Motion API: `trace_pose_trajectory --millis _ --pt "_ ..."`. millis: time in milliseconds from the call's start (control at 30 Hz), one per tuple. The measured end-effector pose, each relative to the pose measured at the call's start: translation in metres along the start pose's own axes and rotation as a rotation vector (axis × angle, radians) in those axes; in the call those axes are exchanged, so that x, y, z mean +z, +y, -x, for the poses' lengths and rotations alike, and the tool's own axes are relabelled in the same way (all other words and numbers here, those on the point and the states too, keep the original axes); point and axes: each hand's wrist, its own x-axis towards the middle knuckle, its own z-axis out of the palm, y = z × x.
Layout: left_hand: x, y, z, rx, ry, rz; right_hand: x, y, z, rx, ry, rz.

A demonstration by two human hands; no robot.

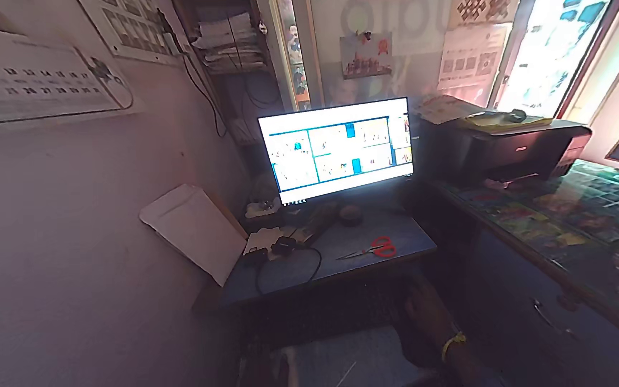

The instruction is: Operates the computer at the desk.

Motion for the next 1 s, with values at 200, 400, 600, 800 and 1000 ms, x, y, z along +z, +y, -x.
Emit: trace_pose_trajectory --millis 200,400,600,800,1000 --pt "0.015 -0.011 -0.003 0.030 0.064 -0.018 -0.002 0.000 0.000 0.011 -0.037 0.007" --pt "0.009 -0.007 -0.004 0.037 0.048 -0.009 -0.001 0.000 0.000 0.007 -0.025 0.014" --pt "0.008 -0.008 -0.003 0.041 0.048 -0.011 0.001 0.002 0.000 0.003 -0.021 0.021" --pt "0.018 -0.015 -0.004 0.059 0.071 -0.009 0.003 0.003 0.000 -0.016 0.001 0.016" --pt "0.011 -0.010 -0.005 0.036 0.051 0.010 0.005 0.004 0.000 -0.041 0.047 0.004"
